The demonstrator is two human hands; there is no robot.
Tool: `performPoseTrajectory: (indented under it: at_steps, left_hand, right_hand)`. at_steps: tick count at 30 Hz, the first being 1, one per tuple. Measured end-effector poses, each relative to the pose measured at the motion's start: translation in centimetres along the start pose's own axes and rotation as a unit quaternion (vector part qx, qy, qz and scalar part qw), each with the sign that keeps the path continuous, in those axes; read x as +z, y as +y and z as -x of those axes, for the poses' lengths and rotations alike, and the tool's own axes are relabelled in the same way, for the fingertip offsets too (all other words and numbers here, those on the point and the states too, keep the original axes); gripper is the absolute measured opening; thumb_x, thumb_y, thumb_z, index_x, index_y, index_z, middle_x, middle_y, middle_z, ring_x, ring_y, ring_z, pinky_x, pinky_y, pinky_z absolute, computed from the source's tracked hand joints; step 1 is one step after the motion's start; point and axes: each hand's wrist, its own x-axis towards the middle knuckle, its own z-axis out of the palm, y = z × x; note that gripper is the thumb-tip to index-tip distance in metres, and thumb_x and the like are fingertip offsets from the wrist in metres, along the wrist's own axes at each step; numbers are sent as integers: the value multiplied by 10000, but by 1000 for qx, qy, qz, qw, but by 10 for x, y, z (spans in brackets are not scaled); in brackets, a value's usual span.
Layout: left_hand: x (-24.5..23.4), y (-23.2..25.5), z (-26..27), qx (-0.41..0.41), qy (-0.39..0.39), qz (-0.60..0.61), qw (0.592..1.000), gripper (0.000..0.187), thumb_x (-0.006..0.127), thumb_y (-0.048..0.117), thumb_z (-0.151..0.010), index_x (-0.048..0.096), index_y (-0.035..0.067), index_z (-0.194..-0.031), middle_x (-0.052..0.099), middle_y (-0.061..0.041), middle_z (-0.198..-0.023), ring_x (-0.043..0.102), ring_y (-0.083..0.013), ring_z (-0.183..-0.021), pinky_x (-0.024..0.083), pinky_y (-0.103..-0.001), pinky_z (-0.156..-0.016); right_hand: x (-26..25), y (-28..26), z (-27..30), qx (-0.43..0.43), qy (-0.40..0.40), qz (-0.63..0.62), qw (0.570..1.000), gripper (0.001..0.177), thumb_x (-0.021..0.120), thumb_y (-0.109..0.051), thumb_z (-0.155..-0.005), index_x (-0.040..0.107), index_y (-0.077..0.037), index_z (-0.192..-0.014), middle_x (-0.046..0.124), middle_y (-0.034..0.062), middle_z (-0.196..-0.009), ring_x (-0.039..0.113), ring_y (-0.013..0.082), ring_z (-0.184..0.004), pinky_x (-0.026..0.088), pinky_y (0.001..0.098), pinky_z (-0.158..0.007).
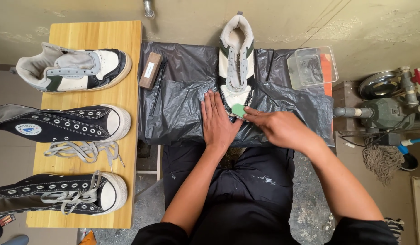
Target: The person scrubs the sole and upper parts of a white and green sneaker using a green brush. They hold the shoe in their left hand and scrub with their right hand, focusing on the sole, toe box, and tongue areas.
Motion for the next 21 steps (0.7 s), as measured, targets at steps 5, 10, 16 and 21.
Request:
performPoseTrajectory:
  at_steps: [5,10,16,21]
  left_hand:
    - [-3,6,-1,-11,20,-11,1000,1042,732,567,-769,338,-70,-1493,289,-305,-1612,234,-402,-1537,118,-499,-1292]
    - [11,-2,0,-15,11,-26,999,1060,753,519,-730,326,-82,-1492,264,-314,-1621,214,-405,-1544,116,-496,-1300]
    - [14,-6,1,-6,31,-17,999,1077,778,505,-723,337,-93,-1502,256,-303,-1630,216,-409,-1542,125,-498,-1293]
    - [3,1,1,-2,11,-19,1000,1055,757,464,-750,314,-111,-1515,272,-319,-1617,202,-405,-1546,107,-485,-1305]
  right_hand:
    - [11,14,-31,-27,98,5,995,454,531,-44,-950,662,-182,-1363,639,16,-1443,656,326,-1169,586,486,-758]
    - [45,22,-47,-68,127,108,984,529,523,-56,-939,613,-225,-1433,581,-22,-1507,712,284,-1075,612,443,-732]
    - [46,23,-9,-29,80,42,995,529,545,-34,-905,636,-207,-1397,615,-47,-1462,705,327,-1032,608,488,-716]
    - [2,4,21,-29,47,-150,987,351,574,0,-901,764,-62,-1189,722,160,-1284,682,418,-1129,578,531,-879]
